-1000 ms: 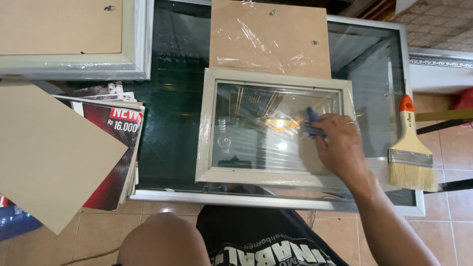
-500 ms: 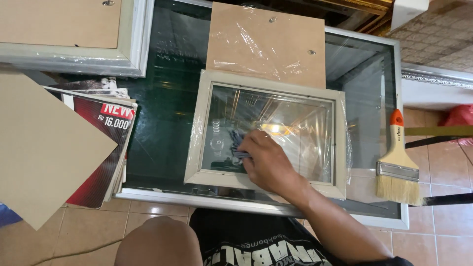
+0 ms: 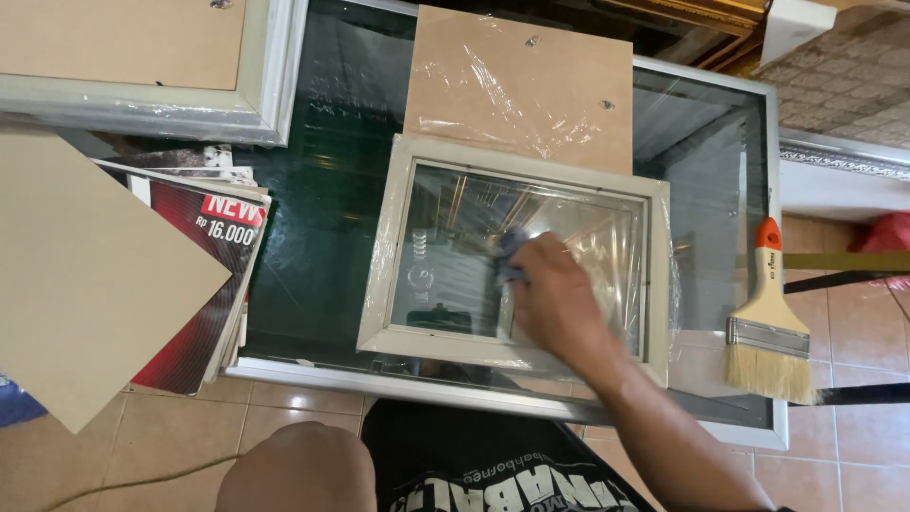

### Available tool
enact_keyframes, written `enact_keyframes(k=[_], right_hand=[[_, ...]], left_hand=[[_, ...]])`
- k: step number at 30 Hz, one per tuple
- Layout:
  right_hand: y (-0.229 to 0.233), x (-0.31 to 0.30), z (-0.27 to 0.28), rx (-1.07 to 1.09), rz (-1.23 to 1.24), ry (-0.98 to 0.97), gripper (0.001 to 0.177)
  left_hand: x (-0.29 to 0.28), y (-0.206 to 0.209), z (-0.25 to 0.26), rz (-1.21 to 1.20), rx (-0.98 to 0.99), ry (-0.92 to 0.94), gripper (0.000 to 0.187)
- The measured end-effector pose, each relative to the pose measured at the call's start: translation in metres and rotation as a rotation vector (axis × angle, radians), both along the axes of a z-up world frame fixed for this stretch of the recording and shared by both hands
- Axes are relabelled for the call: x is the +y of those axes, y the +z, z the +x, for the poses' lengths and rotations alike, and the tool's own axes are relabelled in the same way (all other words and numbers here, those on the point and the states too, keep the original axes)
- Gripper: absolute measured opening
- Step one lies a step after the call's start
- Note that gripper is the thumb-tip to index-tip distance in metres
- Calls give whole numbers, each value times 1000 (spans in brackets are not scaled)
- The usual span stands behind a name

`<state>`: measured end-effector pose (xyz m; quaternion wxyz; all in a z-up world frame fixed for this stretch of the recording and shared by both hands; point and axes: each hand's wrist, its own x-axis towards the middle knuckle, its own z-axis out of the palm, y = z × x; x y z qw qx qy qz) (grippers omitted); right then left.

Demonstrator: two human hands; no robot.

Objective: Cleaning the glass surface of a picture frame and assembling the backing board.

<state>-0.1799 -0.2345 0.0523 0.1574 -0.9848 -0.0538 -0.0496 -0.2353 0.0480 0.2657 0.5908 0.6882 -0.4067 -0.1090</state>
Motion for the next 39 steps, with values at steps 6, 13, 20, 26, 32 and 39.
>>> enact_keyframes(k=[6,13,20,26,32,39], right_hand=[[36,17,-16,143,299,458,20],[19,-88,-3,33,3,-241,51],[-10,11,48,-145,-195,160,41],[13,95,85,-130,-129,347,42],[-1,-36,67,-46,-284,62,45],[-20,-111,41,-71,-285,-207,45]], left_hand=[[-15,-49,23,89,32,-45,15],[-7,-220,60,470,-312,669,89],[-5,-237,54,664,-254,614,99],[-7,-236,54,671,-283,635,97],[-8,-239,53,676,-235,639,96],[-9,-237,54,682,-239,634,96]])
